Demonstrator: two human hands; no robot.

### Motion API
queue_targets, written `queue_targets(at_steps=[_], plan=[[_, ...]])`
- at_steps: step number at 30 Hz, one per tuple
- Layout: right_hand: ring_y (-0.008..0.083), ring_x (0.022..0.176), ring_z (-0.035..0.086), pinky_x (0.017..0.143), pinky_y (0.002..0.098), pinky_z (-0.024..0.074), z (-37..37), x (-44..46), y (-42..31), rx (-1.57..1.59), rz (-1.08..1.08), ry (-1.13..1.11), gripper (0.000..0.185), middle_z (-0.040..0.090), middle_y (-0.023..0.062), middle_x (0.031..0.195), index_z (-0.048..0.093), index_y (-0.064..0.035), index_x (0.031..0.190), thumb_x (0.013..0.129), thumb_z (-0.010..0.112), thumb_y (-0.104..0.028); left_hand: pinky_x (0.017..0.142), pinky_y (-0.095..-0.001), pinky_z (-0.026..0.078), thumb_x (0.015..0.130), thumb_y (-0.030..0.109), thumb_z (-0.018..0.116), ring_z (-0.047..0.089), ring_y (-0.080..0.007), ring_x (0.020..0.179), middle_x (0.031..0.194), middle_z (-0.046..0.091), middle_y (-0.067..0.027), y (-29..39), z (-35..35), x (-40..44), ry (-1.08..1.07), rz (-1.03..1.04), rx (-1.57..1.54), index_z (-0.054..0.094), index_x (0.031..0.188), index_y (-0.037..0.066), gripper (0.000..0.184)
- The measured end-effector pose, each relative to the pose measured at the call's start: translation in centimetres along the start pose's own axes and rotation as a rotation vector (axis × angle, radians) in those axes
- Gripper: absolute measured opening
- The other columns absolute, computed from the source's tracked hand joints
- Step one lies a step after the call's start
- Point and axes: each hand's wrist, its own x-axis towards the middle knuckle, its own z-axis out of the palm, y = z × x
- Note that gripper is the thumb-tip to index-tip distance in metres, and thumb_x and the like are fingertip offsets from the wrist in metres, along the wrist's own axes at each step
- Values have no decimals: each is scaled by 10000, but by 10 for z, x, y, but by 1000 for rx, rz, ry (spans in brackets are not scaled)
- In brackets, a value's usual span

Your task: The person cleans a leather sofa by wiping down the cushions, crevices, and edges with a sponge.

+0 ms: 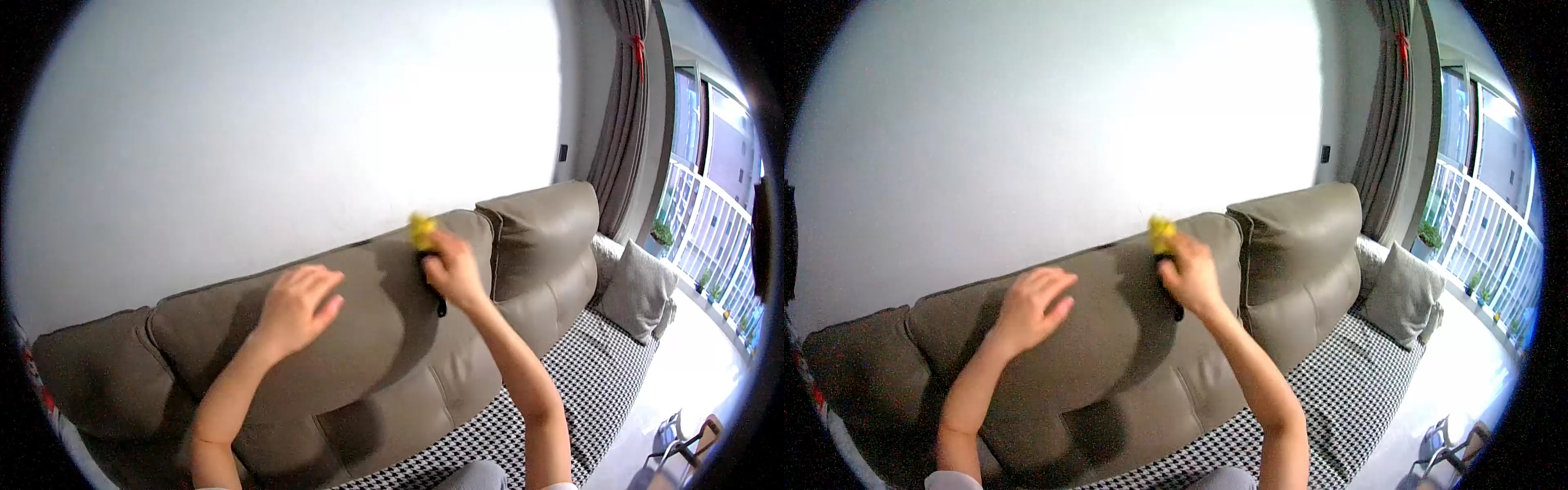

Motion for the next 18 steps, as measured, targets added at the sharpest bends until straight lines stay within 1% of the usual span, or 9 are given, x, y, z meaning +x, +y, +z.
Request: queue_targets(at_steps=[1, 2, 5, 6, 8, 11, 14, 15, 18], plan=[[323, 1284, 478, 1085, 433, 413, 14, 1, -11, -229, -45, -140, 467, 495, 134, 1437, 576, -180, 1369, 905, 616, -140, 1076, -460, 430, 1001, 319, 569, 565, -300, 1227, 1286, 625, -124, -21, 5, 5, -3, -71, 89, 607, 1296, 62, 393], [303, 1219, 537, 1017, 422, 465, 23, 3, -13, -327, -188, -73, 436, 574, 132, 1349, 590, -244, 1356, 925, 652, -222, 1145, -468, 346, 1016, 416, 513, 463, -281, 1355, 1398, 554, -119, -42, 13, 6, -109, -205, 112, 542, 1392, 88, 500], [294, 1121, 592, 950, 429, 504, 34, 39, 58, -245, -223, -20, 420, 652, 118, 1217, 598, -249, 1343, 929, 666, -258, 1176, -486, 296, 1026, 491, 449, 374, -281, 1434, 1521, 438, -113, -47, 26, 2, -306, -395, 127, 435, 1495, 126, 594], [288, 1065, 614, 904, 426, 524, 25, 47, 77, -329, -153, 6, 415, 684, 94, 1140, 603, -248, 1337, 929, 675, -272, 1196, -503, 254, 1034, 536, 380, 319, -301, 1469, 1578, 360, -113, -40, 20, 4, -386, -370, 141, 368, 1540, 166, 628], [278, 1089, 610, 905, 409, 526, 20, 62, 118, -472, -2, 19, 385, 688, 104, 1136, 616, -210, 1317, 943, 656, -290, 1190, -514, 254, 1029, 538, 391, 336, -325, 1455, 1560, 388, -134, -42, 22, 0, -332, -347, 103, 405, 1521, 159, 621], [295, 1101, 614, 882, 442, 544, 18, 76, 87, -368, 333, -49, 392, 691, 107, 1150, 634, -200, 1296, 915, 692, -269, 1184, -521, 255, 1022, 537, 409, 350, -351, 1442, 1541, 416, -159, -42, 22, -3, -279, -319, 72, 437, 1504, 145, 622], [303, 1092, 617, 897, 425, 558, 31, 64, 61, -279, -247, -37, 438, 697, 69, 1154, 642, -233, 1287, 860, 736, -206, 1179, -518, 262, 1018, 532, 424, 354, -349, 1440, 1536, 423, -160, -40, 26, -4, -275, -336, 105, 442, 1500, 140, 621], [296, 1112, 603, 940, 403, 544, 29, 65, 46, -129, -321, -100, 467, 697, 43, 1155, 632, -225, 1299, 848, 740, -170, 1179, -519, 262, 1021, 526, 423, 352, -348, 1442, 1535, 423, -161, -41, 25, -5, -266, -330, 98, 447, 1497, 137, 615], [319, 1222, 517, 1046, 466, 451, 23, 84, 55, -273, -281, -345, 472, 628, 69, 1284, 571, -221, 1367, 911, 688, -263, 1190, -515, 244, 1028, 511, 416, 333, -334, 1456, 1552, 402, -144, -38, 21, -5, -275, -328, 90, 428, 1509, 157, 597]])
